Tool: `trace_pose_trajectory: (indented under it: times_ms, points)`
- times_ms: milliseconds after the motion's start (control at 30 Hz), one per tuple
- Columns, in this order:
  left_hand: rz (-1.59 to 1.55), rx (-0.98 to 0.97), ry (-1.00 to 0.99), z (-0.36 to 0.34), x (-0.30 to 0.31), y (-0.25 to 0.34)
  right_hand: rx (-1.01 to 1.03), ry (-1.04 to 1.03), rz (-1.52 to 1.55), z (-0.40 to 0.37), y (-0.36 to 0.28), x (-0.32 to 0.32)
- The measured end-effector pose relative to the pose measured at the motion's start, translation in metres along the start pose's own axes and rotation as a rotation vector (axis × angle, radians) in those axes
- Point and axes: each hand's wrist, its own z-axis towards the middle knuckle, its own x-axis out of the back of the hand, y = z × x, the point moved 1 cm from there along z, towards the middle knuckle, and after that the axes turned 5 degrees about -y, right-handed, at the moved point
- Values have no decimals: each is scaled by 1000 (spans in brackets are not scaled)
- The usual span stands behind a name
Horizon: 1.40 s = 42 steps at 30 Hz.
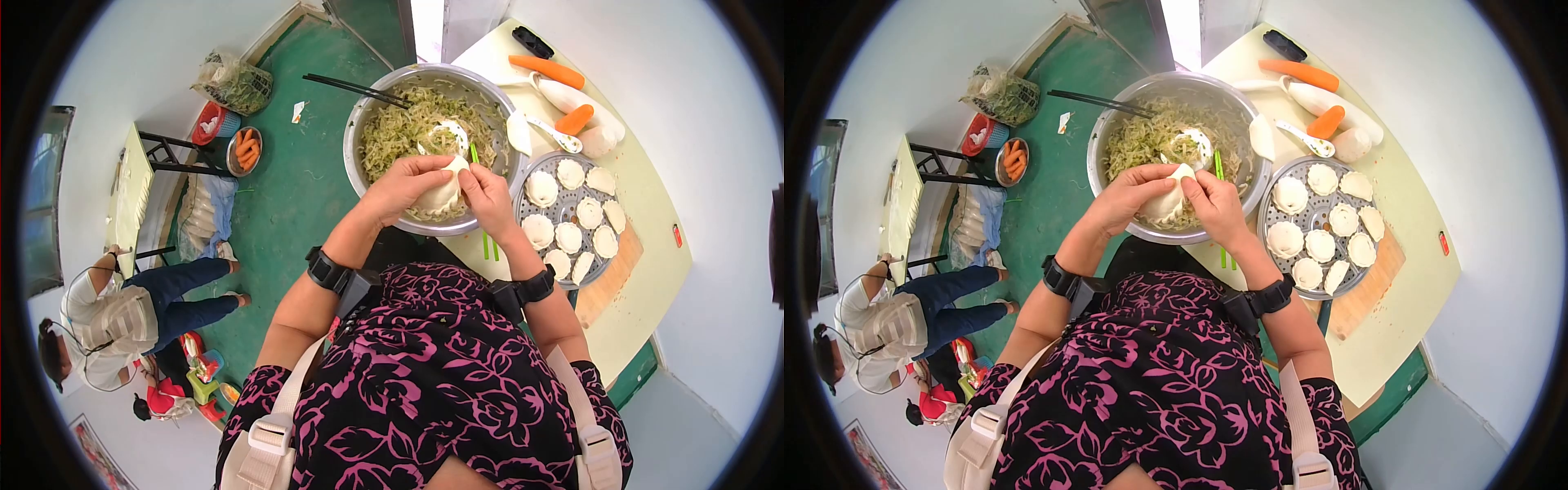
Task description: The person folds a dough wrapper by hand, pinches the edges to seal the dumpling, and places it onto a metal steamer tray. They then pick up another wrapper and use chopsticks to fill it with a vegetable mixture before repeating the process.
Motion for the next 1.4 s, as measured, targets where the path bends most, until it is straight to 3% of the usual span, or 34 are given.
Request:
trace_pose_trajectory:
  times_ms: [167,367,467,600,967,1267,1400]
  points:
    - [32,-30,12,1,3,1,-74,-4,142,0,6,-2]
    - [23,-10,-30,1,7,1,78,10,-291,-5,-9,1]
    - [-64,25,-31,0,9,2,191,83,-353,-9,-13,8]
    - [-193,53,-41,-2,10,1,82,141,-249,-5,-4,16]
    - [16,93,-97,0,7,-3,125,1,-275,-1,-6,5]
    - [102,53,-73,0,9,0,162,44,-430,-6,-7,3]
    - [76,74,-66,1,14,1,115,61,-117,-7,0,14]
